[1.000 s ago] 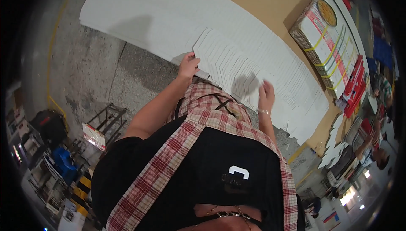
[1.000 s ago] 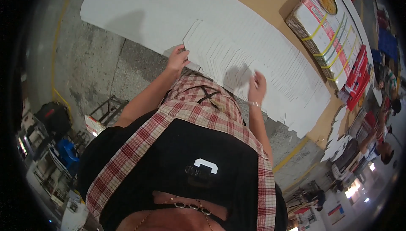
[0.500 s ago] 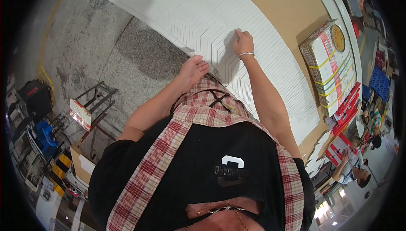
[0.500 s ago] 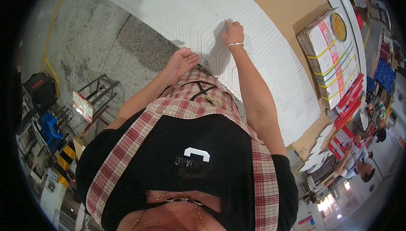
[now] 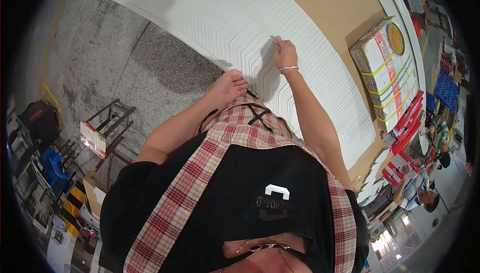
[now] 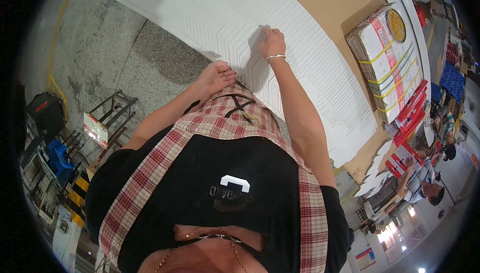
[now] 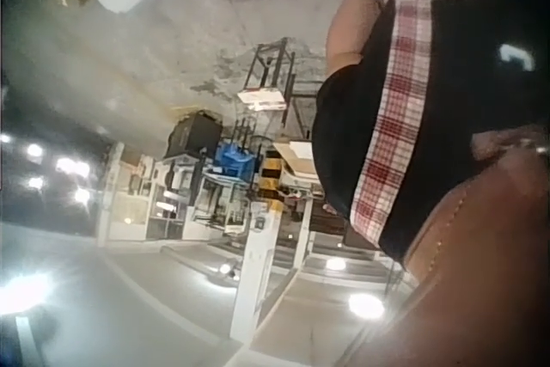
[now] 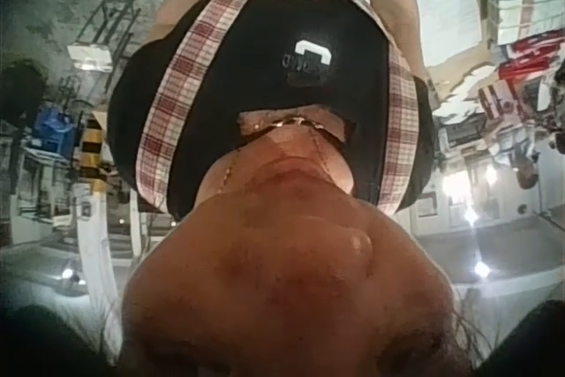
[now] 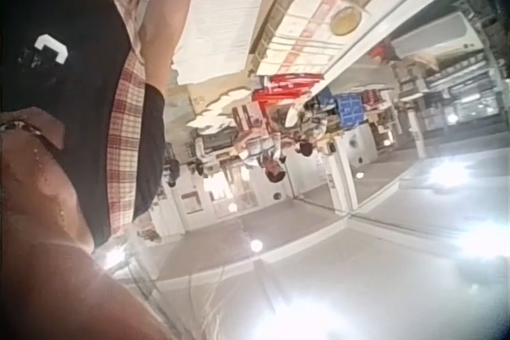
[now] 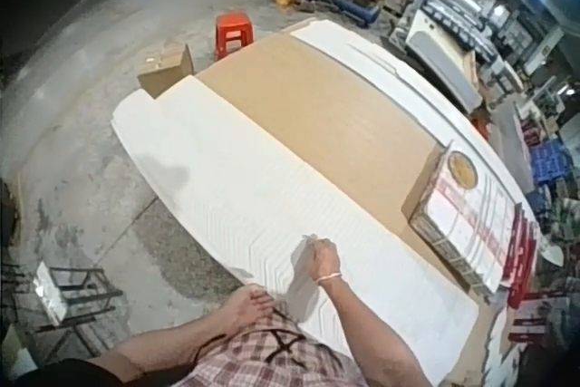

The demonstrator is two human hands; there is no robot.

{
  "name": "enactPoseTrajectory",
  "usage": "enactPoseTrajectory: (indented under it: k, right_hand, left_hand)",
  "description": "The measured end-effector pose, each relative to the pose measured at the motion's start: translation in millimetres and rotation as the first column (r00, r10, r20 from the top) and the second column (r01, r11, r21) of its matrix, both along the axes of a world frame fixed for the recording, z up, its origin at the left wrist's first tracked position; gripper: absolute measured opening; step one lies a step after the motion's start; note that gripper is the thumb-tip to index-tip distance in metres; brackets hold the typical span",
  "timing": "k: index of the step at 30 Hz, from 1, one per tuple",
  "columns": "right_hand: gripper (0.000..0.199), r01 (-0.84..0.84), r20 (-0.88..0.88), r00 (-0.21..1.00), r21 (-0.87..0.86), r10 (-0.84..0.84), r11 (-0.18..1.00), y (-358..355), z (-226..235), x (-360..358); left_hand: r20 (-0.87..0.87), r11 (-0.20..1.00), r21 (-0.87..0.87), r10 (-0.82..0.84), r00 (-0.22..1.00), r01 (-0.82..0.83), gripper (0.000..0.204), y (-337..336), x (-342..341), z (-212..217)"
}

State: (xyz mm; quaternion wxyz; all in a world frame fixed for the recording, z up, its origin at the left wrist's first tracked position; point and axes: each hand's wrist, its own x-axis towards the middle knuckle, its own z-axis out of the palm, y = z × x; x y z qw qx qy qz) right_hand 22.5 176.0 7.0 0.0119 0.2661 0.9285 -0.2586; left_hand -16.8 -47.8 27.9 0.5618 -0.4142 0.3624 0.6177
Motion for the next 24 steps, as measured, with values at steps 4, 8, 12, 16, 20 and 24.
enactPoseTrajectory:
  k: [4, 8, 12, 16, 20, 24]
  right_hand:
    - [0.048, -0.042, -0.125, 0.991, 0.053, 0.049, 0.998, 4, -2, -14]
    - [0.047, -0.101, -0.091, 0.991, -0.014, 0.099, 0.995, -2, -6, -29]
    - [0.042, -0.107, -0.016, 0.994, -0.026, 0.106, 0.994, -3, -5, -33]
    - [0.031, 0.003, 0.084, 0.997, -0.065, 0.003, 0.998, 3, 1, -30]
    - [0.03, 0.077, 0.037, 0.996, -0.01, -0.076, 0.997, 9, 6, -22]
    - [0.031, 0.204, 0.102, 0.978, -0.244, -0.184, 0.948, 20, 4, -21]
  left_hand:
    - [-0.213, 0.998, -0.047, 0.025, 0.977, -0.036, 0.019, -5, -4, -4]
    - [-0.258, 0.986, -0.099, 0.106, 0.96, -0.136, 0.01, 3, -8, 6]
    - [-0.254, 0.988, -0.094, 0.093, 0.963, -0.12, 0.009, -4, -9, 6]
    - [-0.598, 0.981, -0.19, -0.096, 0.796, -0.024, 0.03, -11, -9, -5]
    - [-0.827, 0.837, -0.543, -0.519, -0.217, 0.066, 0.058, -2, -30, 22]
    - [-0.391, 0.583, -0.803, -0.673, -0.627, -0.125, 0.059, 1, -46, 8]
